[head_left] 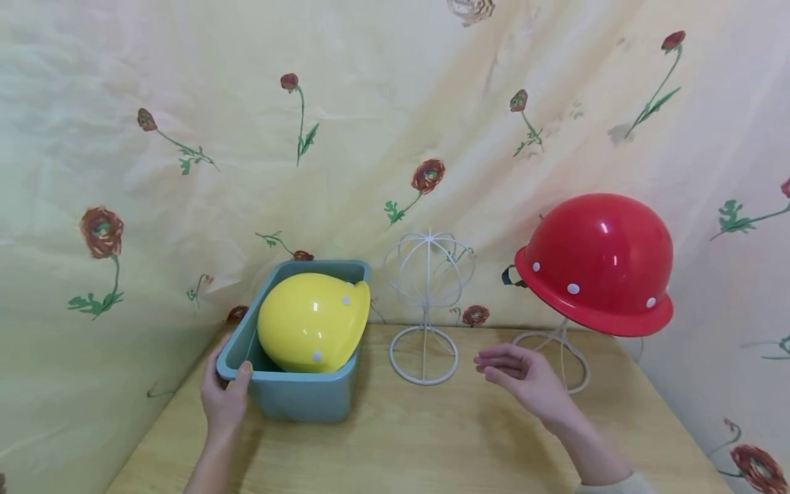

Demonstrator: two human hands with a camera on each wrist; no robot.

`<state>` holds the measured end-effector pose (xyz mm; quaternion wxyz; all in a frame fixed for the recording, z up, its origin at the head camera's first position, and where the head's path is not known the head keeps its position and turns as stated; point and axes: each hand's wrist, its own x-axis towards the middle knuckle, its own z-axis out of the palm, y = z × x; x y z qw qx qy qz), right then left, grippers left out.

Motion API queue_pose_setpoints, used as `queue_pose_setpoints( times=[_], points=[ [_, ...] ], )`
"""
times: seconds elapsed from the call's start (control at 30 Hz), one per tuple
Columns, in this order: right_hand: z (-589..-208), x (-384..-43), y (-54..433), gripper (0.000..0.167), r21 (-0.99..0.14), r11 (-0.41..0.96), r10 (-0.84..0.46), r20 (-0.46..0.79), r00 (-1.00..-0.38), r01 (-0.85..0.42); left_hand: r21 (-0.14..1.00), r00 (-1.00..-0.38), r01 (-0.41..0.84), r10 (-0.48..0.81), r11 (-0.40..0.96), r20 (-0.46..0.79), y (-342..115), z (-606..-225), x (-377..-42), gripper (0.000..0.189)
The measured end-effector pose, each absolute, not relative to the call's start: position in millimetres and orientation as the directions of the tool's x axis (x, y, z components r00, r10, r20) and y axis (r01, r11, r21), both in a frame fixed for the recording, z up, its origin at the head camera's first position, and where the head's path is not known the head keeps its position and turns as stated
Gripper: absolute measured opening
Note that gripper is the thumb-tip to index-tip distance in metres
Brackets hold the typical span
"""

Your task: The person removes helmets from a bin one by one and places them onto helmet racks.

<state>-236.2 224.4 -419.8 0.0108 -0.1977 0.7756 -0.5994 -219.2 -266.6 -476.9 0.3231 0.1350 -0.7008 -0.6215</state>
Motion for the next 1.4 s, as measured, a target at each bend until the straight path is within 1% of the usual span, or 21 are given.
queue_pose_setpoints(
  times=[0.2,0.33,0.5,0.7,0.83,1.1,1.4],
  points=[
    [-422.4,-234.9,209.6,0.034,-0.926,0.237,-0.308,0.216,-0.927,-0.294,0.962,-0.754,0.175,-0.6,0.21,0.268,-266.2,-478.3,-215.7,0.059],
    [-422.2,-234.9,201.4,0.033,-0.922,0.245,-0.307,0.219,-0.926,-0.3,0.957,-0.744,0.187,-0.604,0.221,0.285,-265.7,-478.9,-216.7,0.059],
    [-425.9,-235.4,191.8,0.029,-0.918,0.234,-0.338,0.232,-0.912,-0.32,0.95,-0.738,0.201,-0.601,0.239,0.308,-265.1,-479.3,-218.2,0.058],
    [-432.1,-235.1,184.9,0.026,-0.92,0.204,-0.364,0.245,-0.899,-0.333,0.953,-0.754,0.173,-0.589,0.249,0.291,-264.3,-479.4,-217.4,0.06],
    [-433.5,-237.6,181.2,0.025,-0.916,0.189,-0.378,0.264,-0.887,-0.353,0.952,-0.749,0.186,-0.592,0.244,0.298,-263.4,-478.2,-217.4,0.059],
    [-435.0,-238.0,172.9,0.025,-0.91,0.197,-0.371,0.275,-0.887,-0.365,0.944,-0.74,0.226,-0.588,0.242,0.327,-262.6,-480.2,-219.9,0.058],
    [-439.2,-240.5,159.1,0.027,-0.919,0.164,-0.387,0.273,-0.881,-0.357,0.944,-0.735,0.225,-0.593,0.243,0.328,-264.4,-481.1,-218.1,0.057]
  ],
)
